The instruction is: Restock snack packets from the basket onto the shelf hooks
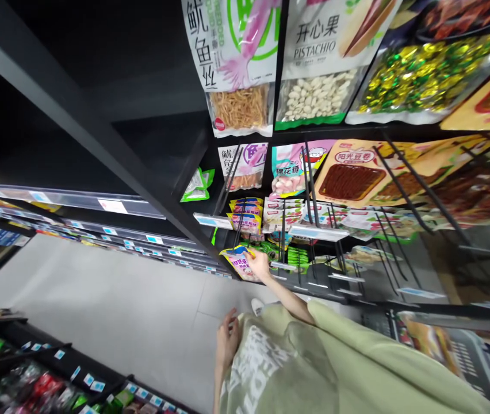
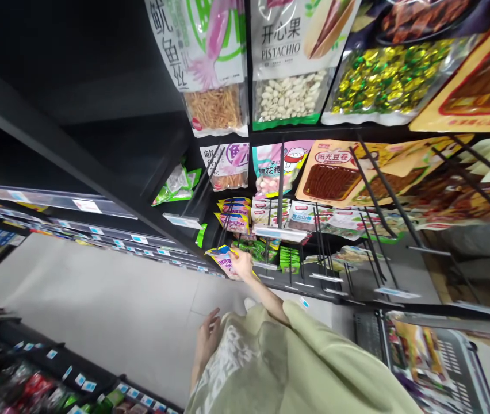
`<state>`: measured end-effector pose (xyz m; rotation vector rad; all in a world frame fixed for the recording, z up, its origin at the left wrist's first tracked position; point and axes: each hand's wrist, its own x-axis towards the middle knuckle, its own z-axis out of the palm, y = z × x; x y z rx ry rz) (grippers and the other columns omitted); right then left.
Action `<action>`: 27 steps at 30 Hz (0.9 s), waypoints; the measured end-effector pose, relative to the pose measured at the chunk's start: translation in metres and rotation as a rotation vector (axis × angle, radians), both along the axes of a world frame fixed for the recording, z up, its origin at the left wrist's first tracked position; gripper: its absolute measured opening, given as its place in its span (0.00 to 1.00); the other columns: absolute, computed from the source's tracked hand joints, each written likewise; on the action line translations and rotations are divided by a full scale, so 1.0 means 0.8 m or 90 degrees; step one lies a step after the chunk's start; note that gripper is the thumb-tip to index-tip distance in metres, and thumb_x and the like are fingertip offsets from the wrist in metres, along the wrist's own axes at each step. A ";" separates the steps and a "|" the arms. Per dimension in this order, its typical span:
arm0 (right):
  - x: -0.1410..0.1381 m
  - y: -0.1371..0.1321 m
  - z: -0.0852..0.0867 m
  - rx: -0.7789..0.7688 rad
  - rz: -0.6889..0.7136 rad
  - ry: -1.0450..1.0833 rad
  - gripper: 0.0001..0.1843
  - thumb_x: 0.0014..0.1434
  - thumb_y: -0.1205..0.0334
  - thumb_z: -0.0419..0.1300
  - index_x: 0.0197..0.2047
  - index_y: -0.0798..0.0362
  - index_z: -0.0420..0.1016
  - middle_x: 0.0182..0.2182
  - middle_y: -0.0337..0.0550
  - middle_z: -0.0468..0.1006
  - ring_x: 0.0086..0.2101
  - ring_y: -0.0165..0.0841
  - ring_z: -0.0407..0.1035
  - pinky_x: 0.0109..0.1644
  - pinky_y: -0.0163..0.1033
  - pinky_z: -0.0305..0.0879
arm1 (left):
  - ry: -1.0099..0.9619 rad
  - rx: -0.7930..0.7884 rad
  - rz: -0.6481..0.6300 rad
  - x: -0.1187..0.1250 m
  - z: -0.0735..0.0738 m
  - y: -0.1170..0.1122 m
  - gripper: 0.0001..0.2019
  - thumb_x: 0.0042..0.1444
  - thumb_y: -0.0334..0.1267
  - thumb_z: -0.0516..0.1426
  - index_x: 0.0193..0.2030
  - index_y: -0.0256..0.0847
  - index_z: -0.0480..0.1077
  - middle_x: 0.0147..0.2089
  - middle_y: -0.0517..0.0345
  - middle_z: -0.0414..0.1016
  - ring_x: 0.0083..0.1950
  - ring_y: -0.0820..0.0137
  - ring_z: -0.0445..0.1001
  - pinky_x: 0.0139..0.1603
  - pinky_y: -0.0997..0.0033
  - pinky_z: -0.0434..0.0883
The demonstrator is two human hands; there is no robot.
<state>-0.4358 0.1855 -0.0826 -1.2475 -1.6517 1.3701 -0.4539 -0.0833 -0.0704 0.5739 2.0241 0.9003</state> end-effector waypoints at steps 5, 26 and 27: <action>-0.002 0.001 -0.002 0.095 0.034 -0.117 0.17 0.57 0.51 0.61 0.42 0.52 0.83 0.31 0.46 0.85 0.31 0.40 0.73 0.38 0.39 0.60 | -0.002 0.026 -0.019 0.001 0.000 0.010 0.30 0.56 0.57 0.48 0.61 0.45 0.68 0.55 0.40 0.76 0.57 0.51 0.75 0.57 0.55 0.73; -0.036 0.060 0.014 0.104 0.028 -0.314 0.23 0.67 0.50 0.54 0.55 0.57 0.76 0.38 0.52 0.83 0.37 0.35 0.73 0.41 0.35 0.57 | 0.074 0.056 -0.025 0.002 -0.001 0.010 0.28 0.61 0.53 0.49 0.59 0.34 0.71 0.54 0.39 0.77 0.55 0.55 0.76 0.56 0.58 0.72; -0.040 0.064 0.013 0.097 0.017 -0.314 0.24 0.67 0.50 0.54 0.56 0.57 0.76 0.38 0.53 0.83 0.37 0.35 0.73 0.41 0.35 0.57 | 0.085 0.053 -0.029 0.002 -0.002 0.010 0.28 0.61 0.53 0.49 0.58 0.34 0.71 0.54 0.39 0.77 0.55 0.55 0.75 0.56 0.58 0.72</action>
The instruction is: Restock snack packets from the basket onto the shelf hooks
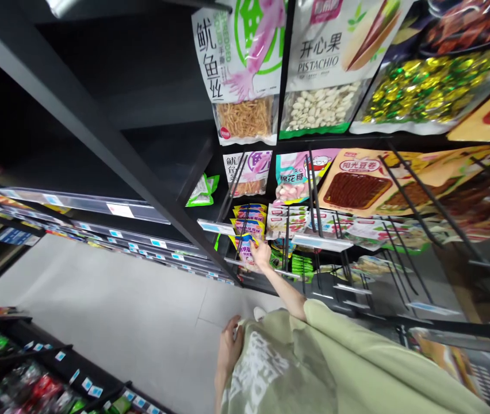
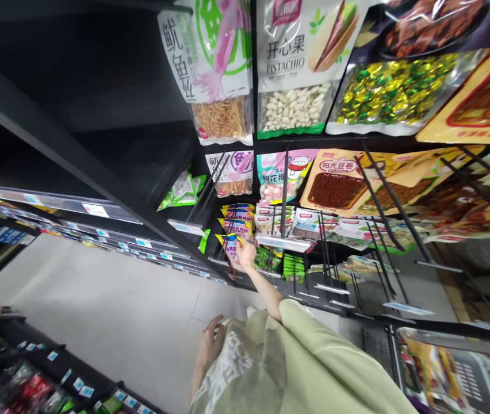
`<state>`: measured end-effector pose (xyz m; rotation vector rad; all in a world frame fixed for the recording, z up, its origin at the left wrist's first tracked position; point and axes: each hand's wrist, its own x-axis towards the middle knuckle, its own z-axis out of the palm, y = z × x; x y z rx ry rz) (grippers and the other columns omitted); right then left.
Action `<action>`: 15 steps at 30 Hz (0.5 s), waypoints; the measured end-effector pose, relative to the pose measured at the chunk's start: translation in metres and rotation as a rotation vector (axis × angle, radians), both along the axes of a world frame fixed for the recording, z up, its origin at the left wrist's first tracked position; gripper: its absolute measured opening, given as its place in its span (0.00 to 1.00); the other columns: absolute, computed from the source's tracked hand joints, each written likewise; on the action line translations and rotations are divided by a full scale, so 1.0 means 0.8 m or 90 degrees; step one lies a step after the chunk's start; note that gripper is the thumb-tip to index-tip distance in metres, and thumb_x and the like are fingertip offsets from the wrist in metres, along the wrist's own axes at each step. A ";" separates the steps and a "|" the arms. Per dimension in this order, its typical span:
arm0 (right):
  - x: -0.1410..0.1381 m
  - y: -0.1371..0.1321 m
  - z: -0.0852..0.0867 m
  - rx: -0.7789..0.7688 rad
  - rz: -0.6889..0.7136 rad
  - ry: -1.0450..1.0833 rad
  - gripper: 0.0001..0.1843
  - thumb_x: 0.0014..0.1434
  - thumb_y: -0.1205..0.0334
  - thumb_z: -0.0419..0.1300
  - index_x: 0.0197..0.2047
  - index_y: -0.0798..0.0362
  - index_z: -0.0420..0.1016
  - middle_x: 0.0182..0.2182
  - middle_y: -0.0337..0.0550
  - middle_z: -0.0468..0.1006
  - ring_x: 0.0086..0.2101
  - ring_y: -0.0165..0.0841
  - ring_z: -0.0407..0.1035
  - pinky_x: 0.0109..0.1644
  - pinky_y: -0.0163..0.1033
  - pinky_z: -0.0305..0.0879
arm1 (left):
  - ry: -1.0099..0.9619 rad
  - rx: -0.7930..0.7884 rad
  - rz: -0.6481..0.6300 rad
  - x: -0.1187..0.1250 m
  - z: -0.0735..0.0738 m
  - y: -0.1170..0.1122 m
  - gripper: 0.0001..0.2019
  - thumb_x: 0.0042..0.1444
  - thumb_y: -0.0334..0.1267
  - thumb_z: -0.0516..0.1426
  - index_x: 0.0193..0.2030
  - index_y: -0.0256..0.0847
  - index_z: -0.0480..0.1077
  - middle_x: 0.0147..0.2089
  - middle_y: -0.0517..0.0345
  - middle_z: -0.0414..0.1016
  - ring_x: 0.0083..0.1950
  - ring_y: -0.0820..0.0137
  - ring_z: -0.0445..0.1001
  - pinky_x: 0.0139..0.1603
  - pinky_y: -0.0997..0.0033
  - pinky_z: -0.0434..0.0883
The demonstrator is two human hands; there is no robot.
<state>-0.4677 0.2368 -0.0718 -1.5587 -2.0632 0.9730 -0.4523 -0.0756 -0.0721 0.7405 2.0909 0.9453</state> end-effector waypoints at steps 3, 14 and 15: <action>-0.012 0.008 -0.004 -0.012 -0.042 0.007 0.25 0.68 0.49 0.52 0.58 0.59 0.73 0.39 0.54 0.82 0.39 0.37 0.73 0.43 0.36 0.59 | 0.018 -0.007 -0.014 0.000 -0.002 0.001 0.28 0.62 0.52 0.48 0.58 0.34 0.71 0.56 0.40 0.76 0.55 0.55 0.75 0.57 0.59 0.72; -0.074 0.039 -0.009 -0.135 -0.254 0.135 0.24 0.67 0.50 0.50 0.57 0.57 0.72 0.46 0.57 0.80 0.44 0.42 0.74 0.47 0.41 0.65 | 0.033 -0.047 -0.057 0.004 -0.013 -0.013 0.26 0.61 0.54 0.44 0.59 0.48 0.68 0.61 0.44 0.73 0.57 0.56 0.74 0.58 0.61 0.71; -0.080 0.046 -0.007 -0.148 -0.269 0.153 0.24 0.67 0.50 0.51 0.56 0.58 0.73 0.46 0.57 0.80 0.43 0.41 0.74 0.46 0.41 0.66 | 0.034 -0.051 -0.056 0.004 -0.014 -0.015 0.26 0.60 0.54 0.44 0.58 0.50 0.68 0.61 0.45 0.73 0.58 0.55 0.73 0.58 0.61 0.71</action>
